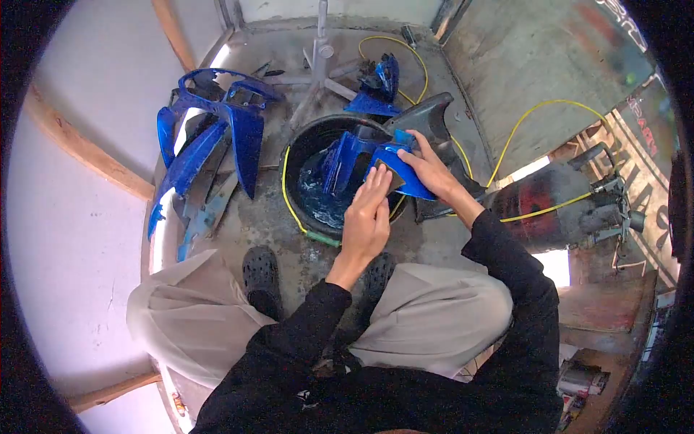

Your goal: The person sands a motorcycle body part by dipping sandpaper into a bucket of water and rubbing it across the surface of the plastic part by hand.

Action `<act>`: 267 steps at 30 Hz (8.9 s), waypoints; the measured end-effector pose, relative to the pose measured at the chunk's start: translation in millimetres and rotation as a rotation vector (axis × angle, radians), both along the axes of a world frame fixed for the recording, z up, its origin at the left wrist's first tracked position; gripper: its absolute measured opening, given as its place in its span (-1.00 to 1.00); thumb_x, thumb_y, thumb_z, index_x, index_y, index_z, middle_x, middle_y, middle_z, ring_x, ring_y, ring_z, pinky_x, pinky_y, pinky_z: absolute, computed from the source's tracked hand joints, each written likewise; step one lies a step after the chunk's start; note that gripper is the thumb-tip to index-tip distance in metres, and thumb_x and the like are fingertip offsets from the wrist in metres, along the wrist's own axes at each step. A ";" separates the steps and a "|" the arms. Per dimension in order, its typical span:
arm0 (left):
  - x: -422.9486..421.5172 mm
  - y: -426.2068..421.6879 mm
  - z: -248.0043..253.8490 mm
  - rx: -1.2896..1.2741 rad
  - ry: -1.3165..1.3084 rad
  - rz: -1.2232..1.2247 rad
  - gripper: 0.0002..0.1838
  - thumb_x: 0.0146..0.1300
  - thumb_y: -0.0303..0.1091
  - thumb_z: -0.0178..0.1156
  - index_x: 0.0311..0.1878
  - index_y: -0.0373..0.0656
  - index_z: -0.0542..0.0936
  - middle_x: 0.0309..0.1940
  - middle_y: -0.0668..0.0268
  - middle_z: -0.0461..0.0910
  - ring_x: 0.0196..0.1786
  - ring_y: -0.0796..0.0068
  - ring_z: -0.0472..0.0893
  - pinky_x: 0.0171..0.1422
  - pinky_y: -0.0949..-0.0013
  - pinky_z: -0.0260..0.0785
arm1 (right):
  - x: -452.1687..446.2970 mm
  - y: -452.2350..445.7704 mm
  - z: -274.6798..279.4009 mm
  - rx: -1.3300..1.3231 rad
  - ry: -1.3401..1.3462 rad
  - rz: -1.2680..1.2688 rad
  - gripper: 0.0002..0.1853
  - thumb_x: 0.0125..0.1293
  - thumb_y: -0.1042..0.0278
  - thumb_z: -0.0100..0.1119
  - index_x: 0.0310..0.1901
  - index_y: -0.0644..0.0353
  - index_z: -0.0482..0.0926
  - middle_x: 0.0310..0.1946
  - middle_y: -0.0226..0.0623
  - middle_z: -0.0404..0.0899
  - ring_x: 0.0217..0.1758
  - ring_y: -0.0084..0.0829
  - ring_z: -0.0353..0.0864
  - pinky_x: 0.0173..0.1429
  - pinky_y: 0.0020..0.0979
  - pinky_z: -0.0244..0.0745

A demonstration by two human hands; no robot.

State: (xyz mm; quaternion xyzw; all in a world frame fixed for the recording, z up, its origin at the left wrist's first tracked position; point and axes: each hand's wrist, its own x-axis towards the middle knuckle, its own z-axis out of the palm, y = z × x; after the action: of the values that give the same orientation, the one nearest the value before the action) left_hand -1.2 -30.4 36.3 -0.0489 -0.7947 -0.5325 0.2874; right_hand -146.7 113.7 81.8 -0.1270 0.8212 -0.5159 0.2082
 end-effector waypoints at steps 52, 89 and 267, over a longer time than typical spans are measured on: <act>26.7 14.1 -6.5 0.122 0.004 0.103 -0.52 0.54 -0.57 -0.07 0.47 -0.34 0.44 0.49 -0.08 0.43 0.62 -0.06 0.29 0.61 0.09 0.23 | 19.7 -9.5 5.7 -0.006 0.178 0.142 -0.37 0.43 0.05 0.35 0.42 0.02 0.34 0.21 0.06 0.57 0.31 -0.13 0.57 0.36 -0.13 0.49; 17.1 13.8 -17.4 0.161 -0.087 0.176 -0.55 0.52 -0.49 -0.03 0.41 -0.31 0.54 0.45 0.05 0.51 0.58 0.00 0.39 0.64 -0.03 0.12 | 20.7 3.9 16.9 0.212 0.186 0.113 -0.35 0.42 -0.05 0.37 0.37 0.10 0.37 0.07 -0.11 0.62 0.08 -0.36 0.59 0.22 -0.26 0.50; 11.6 28.2 -22.9 0.161 -0.069 0.141 -0.53 0.62 -0.44 -0.15 0.51 -0.20 0.45 0.53 0.14 0.44 0.68 0.10 0.23 0.60 0.06 -0.01 | 5.0 10.0 -1.3 0.258 0.202 0.161 -0.28 0.31 -0.10 0.42 0.36 0.15 0.43 0.15 0.12 0.63 0.26 -0.02 0.62 0.38 -0.09 0.49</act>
State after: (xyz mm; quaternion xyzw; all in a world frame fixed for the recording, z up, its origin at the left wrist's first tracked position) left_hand 10.3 -2.2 13.4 0.0486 -0.7603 -0.5744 0.2994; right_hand -141.7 123.7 80.5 -0.2157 0.8845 -0.3725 0.1799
